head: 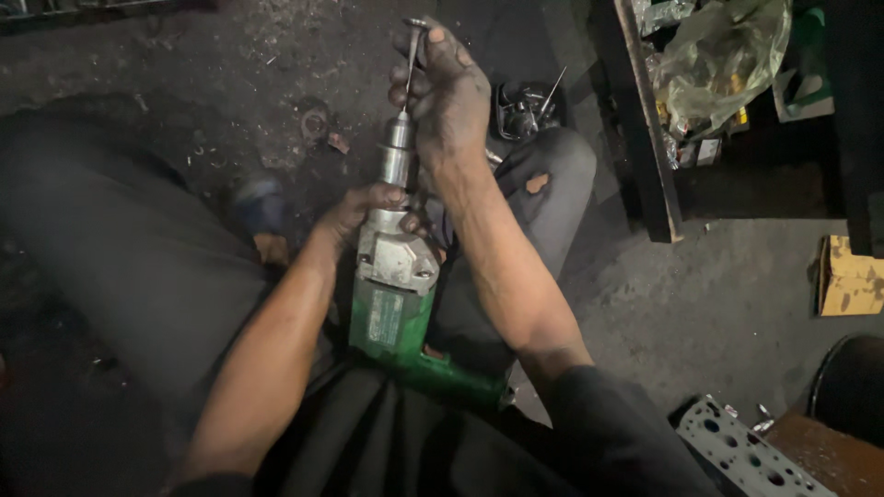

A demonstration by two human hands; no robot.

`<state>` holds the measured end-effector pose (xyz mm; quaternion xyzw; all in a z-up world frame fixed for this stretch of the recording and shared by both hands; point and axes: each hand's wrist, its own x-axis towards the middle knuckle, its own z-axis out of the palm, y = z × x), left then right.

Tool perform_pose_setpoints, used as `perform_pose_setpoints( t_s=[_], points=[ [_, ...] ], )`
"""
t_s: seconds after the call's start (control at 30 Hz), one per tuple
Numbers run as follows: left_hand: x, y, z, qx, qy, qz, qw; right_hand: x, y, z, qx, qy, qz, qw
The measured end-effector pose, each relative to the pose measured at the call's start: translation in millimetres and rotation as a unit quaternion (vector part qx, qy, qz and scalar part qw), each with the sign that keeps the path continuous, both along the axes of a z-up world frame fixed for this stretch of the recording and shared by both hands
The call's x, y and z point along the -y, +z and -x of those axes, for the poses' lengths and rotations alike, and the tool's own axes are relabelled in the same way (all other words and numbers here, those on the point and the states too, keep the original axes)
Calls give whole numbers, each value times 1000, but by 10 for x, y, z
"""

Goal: The person sits on the floor and assembles a green electric drill. They insert a chuck key into the chuck, rotate it to tighten the chuck jaws, and then remove the key. The person repeats this tightening process several times to secure the chuck.

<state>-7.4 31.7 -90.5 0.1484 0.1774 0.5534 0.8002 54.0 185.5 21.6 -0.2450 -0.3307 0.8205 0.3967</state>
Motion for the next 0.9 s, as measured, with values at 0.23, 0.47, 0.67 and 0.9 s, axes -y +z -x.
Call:
perform_pose_setpoints(
  t_s=[0.23, 0.47, 0.67, 0.9],
  points=[
    [-34, -64, -10, 27, -8, -23, 999, 1, 21, -26, -9, 19, -11, 1000],
    [-65, -92, -30, 23, 11, -17, 1000, 64, 66, -11, 18, -2, -23, 1000],
    [-83, -50, -5, 28, 11, -20, 999, 0, 1, 2, 19, 11, -53, 998],
    [-62, 0, -16, 17, 23, -7, 1000, 6, -36, 18, 42, -18, -76, 996]
  ],
)
